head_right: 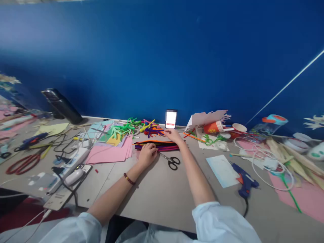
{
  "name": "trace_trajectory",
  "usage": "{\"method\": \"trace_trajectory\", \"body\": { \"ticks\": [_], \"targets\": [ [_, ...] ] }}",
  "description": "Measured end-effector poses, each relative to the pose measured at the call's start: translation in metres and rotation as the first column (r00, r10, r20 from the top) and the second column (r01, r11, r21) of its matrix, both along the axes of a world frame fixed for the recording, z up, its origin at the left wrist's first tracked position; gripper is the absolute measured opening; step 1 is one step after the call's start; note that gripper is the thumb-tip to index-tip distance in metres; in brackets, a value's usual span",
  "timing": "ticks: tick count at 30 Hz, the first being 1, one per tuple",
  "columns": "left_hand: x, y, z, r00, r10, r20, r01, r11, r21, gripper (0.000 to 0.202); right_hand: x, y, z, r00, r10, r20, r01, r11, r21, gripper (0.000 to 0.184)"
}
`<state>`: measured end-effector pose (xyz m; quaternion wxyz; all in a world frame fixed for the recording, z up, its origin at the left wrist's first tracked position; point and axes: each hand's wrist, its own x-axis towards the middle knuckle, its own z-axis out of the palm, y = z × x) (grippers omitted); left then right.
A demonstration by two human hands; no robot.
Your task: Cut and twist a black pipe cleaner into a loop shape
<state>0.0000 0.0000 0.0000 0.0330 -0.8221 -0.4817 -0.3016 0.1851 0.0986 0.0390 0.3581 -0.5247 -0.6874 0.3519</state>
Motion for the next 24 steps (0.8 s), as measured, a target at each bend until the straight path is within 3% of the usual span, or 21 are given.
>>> {"method": "trace_trajectory", "body": {
  "ticks": [4,9,12,14,15,18,21,24],
  "targets": [
    [-0.001,0.0,-0.001,1.0,-0.018,-0.001,0.018,1.0,0.0,0.016,0.03,-0.031,-0.001,0.979,0.046,0.197,-0.042,0.999,-0.025,0.024],
    [-0.004,0.004,-0.003,0.998,-0.067,-0.012,0.068,0.997,0.02,0.017,0.036,-0.05,0.007,0.824,0.018,0.566,0.031,0.996,-0.078,0.028],
    [-0.003,0.004,0.0,0.999,-0.046,-0.015,0.046,0.999,0.017,0.015,0.031,-0.056,0.01,0.795,-0.034,0.606,0.064,0.998,-0.028,0.024],
    [-0.002,0.001,0.004,0.999,0.046,-0.017,-0.045,0.998,0.039,0.016,0.027,-0.059,0.012,0.782,-0.056,0.621,0.06,0.998,0.015,0.026],
    [-0.001,0.0,0.007,0.995,0.102,-0.014,-0.101,0.993,0.06,0.023,0.025,-0.06,0.013,0.777,-0.069,0.625,0.057,0.998,0.04,0.028],
    [-0.001,-0.003,0.01,0.991,0.126,-0.036,-0.123,0.989,0.083,0.043,0.022,-0.064,0.016,0.762,-0.132,0.634,0.038,0.986,0.16,0.033],
    [-0.004,-0.001,0.007,0.992,0.112,-0.064,-0.11,0.993,0.031,0.044,0.02,-0.066,0.016,0.741,-0.182,0.646,-0.01,0.96,0.281,0.035],
    [-0.008,0.001,0.002,0.987,0.127,-0.099,-0.134,0.989,-0.065,0.037,0.02,-0.066,0.014,0.721,-0.161,0.674,-0.037,0.963,0.269,0.034]
  ]
}}
